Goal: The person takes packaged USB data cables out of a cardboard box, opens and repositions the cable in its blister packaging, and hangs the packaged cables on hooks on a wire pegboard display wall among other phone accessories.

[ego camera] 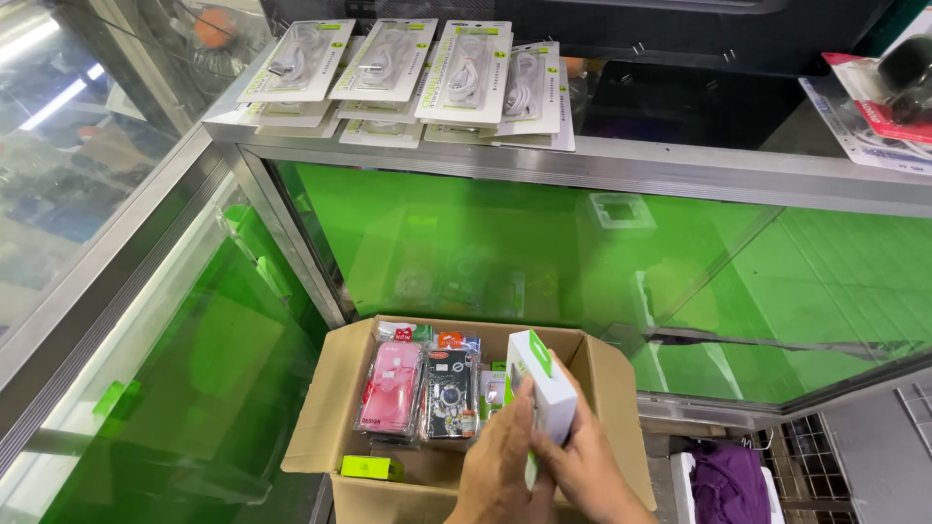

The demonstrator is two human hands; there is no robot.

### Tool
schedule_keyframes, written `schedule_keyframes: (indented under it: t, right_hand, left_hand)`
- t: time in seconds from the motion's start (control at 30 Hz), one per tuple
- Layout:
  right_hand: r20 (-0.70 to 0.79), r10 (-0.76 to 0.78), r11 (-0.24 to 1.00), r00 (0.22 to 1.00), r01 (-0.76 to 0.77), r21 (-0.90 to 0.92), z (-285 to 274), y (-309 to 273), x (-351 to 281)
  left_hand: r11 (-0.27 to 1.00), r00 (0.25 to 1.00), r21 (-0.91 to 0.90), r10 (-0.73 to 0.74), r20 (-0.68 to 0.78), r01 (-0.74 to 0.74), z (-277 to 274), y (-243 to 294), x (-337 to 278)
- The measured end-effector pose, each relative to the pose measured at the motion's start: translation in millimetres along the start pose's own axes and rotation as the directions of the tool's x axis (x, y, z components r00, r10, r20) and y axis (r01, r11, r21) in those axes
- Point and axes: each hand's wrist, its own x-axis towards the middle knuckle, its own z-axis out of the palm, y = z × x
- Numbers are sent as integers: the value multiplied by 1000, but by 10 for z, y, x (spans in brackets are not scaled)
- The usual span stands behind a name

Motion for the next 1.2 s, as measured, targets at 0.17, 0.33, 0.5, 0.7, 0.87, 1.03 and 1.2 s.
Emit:
schedule_keyframes:
  t: [0.17,0.33,0.5,0.7,0.87,1.03,1.2]
  right_hand:
    - [-47,291,906,955,-260,333,-236,320,-51]
    - [68,244,848,967,-247,469,-313,211,-79]
    - [-11,112,928,994,-101,360,-237,-19,-7]
    - [-94,27,976,995,-6,220,-300,432,-91]
    - [-111,112,981,987,-92,172,-265,606,88]
    - [71,223,895,972,-233,380,-258,771,199]
    - [126,483,768,867,-489,413,-203,1736,-25]
  left_hand:
    - [996,995,3,-84,56,84,-300,45,238]
    - [968,967,-35,-248,-55,247,-525,-34,437]
    - [687,828,-464,-492,269,559,-354,-240,226]
    - [852,862,-214,-405,305,477,-379,-214,323]
    - [789,824,-261,-483,295,556,-165,-621,216]
    - [569,709,-488,-687,161,662,61,-1249,149]
    - [779,768,77,-626,133,622,97,-1704,-170]
